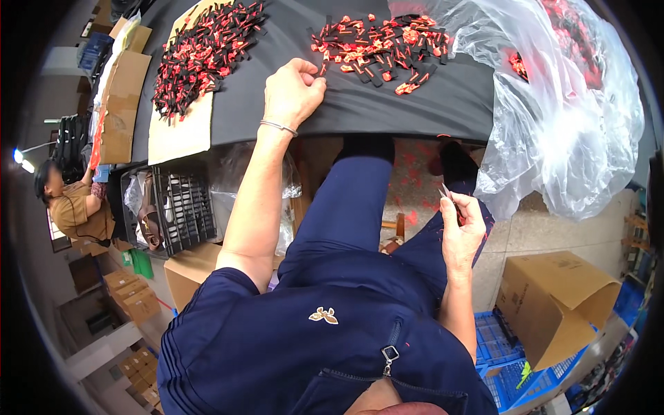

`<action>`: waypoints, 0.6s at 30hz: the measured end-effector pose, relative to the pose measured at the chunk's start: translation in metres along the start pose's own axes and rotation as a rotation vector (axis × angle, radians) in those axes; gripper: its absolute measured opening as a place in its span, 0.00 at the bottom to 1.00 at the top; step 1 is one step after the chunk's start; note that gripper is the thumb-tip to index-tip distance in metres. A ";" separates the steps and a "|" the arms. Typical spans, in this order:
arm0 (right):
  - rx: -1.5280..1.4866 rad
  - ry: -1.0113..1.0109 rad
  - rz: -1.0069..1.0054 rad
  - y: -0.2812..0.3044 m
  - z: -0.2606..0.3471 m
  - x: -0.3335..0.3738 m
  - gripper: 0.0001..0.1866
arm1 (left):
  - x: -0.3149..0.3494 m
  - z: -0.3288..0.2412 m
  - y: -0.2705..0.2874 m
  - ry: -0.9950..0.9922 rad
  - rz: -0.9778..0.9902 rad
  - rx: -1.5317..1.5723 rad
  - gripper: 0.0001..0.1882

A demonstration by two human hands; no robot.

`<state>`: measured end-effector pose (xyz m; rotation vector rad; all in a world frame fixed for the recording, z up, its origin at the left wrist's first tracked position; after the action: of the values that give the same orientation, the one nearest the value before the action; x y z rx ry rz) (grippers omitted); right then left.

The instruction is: The person uses a pair of pliers to trim and process small red and black components, picking them from a pile and placing them onto the table surface after manipulation.

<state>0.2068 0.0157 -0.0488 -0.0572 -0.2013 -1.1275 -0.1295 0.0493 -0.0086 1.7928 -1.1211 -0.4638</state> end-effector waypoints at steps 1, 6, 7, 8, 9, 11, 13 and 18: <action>-0.004 0.002 0.001 0.002 -0.003 0.001 0.08 | 0.001 -0.001 0.001 0.038 -0.004 0.018 0.13; 0.062 -0.010 -0.018 0.006 -0.009 0.001 0.08 | 0.001 -0.003 0.002 -0.016 -0.028 -0.050 0.11; 0.061 -0.008 -0.018 0.006 -0.009 0.001 0.08 | 0.001 -0.002 0.002 -0.012 -0.016 -0.046 0.11; 0.058 -0.008 -0.020 0.005 -0.009 0.001 0.08 | 0.001 -0.001 0.003 -0.013 -0.018 -0.046 0.11; 0.056 -0.009 -0.022 0.005 -0.009 0.001 0.08 | 0.002 0.001 0.004 -0.002 -0.001 -0.026 0.11; 0.055 0.004 -0.022 0.004 -0.011 0.001 0.08 | 0.005 0.000 0.005 0.006 0.021 -0.003 0.11; 0.055 0.015 -0.019 0.003 -0.012 0.003 0.08 | 0.014 -0.003 0.007 0.021 0.030 0.045 0.09; 0.036 0.024 -0.011 0.002 -0.005 0.006 0.07 | 0.044 0.004 -0.011 0.028 0.504 1.282 0.07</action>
<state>0.2113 0.0104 -0.0525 -0.0106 -0.2010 -1.1351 -0.1042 0.0119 -0.0133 2.3499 -2.0020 0.7729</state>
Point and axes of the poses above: each hand's wrist, its own x-axis away from the middle knuckle, its own y-axis out of the back of the hand, z = x × y, the point moved 2 cm from there along -x, towards the middle knuckle, and after that the axes turned 15 degrees about z, right-handed, at the moved point
